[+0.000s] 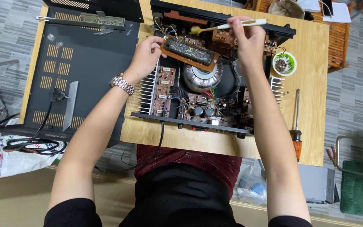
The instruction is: Repairing and cleaning the internal components of an audio amplifier using a brush and screwdriver
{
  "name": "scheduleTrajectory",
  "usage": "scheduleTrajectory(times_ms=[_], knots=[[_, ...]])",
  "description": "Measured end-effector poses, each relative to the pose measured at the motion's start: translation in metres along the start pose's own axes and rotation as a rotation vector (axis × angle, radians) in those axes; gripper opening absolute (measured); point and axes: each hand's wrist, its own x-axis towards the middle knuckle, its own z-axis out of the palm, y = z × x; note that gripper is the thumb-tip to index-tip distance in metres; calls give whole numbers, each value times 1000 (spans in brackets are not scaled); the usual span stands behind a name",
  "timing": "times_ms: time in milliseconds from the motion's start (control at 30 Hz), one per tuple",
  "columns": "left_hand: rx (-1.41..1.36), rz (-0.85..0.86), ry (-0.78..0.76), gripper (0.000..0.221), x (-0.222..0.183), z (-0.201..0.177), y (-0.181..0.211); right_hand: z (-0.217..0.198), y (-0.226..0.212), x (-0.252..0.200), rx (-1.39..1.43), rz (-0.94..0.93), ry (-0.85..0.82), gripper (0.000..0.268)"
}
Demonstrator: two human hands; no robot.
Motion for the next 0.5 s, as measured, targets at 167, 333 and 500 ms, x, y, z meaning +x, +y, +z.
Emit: scheduleTrajectory(times_ms=[167, 333, 500], knots=[[1, 9, -6, 30, 1, 0, -2, 11, -5, -7, -145, -167, -180, 20], [12, 12, 1, 34, 1, 0, -1, 19, -6, -12, -270, -286, -278, 19], [-5, -3, -5, 34, 1, 0, -1, 19, -11, -11, -327, -253, -322, 19]])
